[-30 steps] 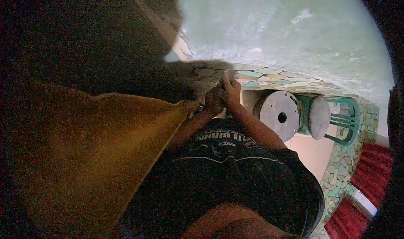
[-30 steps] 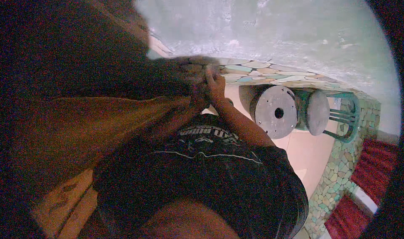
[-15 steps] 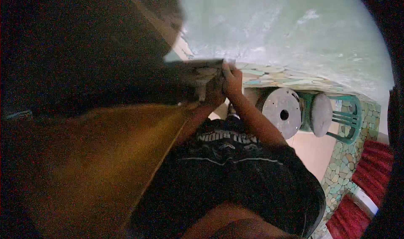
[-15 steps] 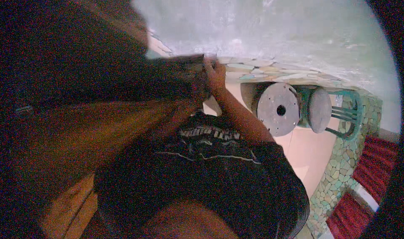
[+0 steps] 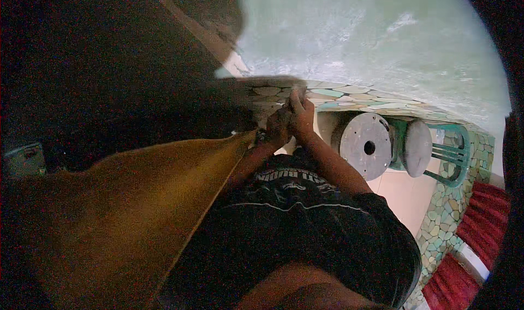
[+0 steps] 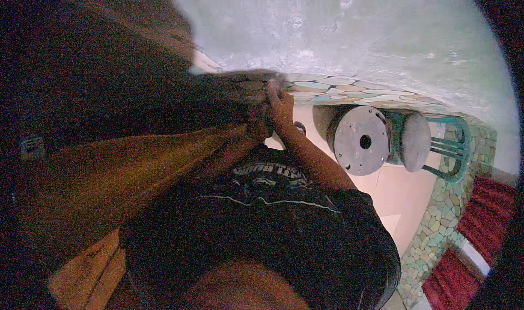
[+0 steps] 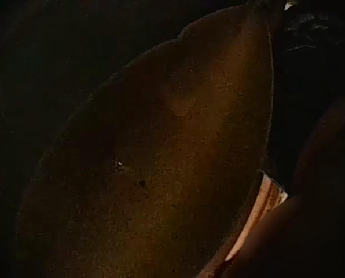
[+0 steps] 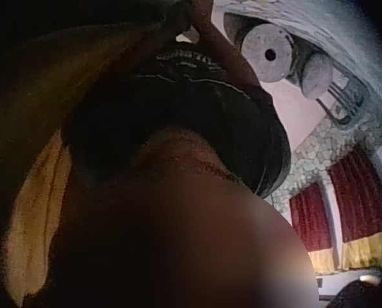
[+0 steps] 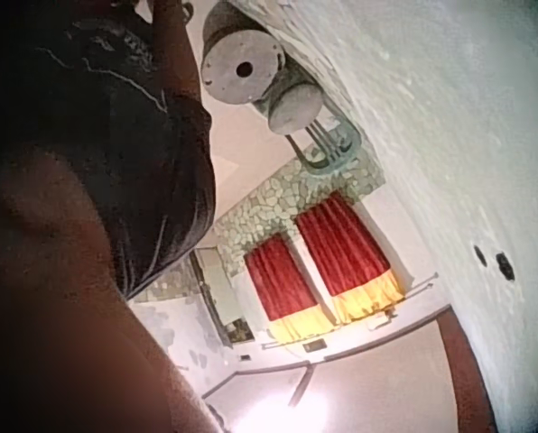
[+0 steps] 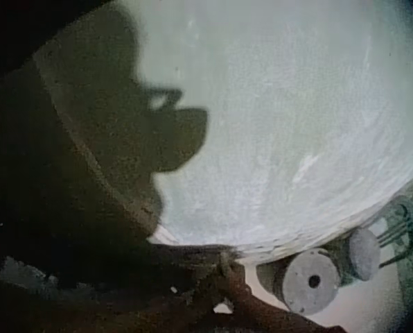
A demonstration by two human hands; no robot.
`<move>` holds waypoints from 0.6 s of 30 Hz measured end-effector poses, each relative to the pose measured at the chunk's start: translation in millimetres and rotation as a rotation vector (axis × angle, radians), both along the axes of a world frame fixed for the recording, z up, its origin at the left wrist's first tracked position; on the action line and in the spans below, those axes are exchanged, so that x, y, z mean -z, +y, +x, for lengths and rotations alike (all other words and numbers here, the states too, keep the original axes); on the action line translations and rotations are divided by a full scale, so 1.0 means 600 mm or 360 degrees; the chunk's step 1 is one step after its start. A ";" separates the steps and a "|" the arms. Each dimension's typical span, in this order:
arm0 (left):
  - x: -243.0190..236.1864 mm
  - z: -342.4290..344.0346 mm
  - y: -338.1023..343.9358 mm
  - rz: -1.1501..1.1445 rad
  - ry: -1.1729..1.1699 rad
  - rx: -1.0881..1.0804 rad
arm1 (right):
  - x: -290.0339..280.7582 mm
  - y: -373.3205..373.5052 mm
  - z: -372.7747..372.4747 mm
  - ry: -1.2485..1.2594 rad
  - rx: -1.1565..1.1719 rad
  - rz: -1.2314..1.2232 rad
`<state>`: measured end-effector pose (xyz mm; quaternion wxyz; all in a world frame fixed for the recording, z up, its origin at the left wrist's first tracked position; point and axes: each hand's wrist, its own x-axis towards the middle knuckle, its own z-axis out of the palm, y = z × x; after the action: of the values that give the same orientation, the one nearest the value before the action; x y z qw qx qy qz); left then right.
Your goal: Scraping and smoothing a wall surface with a putty knife and screwdriver.
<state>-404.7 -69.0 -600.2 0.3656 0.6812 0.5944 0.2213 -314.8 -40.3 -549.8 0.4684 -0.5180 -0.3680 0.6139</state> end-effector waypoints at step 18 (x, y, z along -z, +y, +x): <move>0.021 -0.013 -0.005 0.0814 -0.0221 0.0068 | 0.021 0.007 -0.003 0.0113 0.0008 0.0017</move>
<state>-412.2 -72.0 -612.8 0.2261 0.7471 0.4780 0.4028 -316.5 -36.0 -562.6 0.4854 -0.4945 -0.3531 0.6287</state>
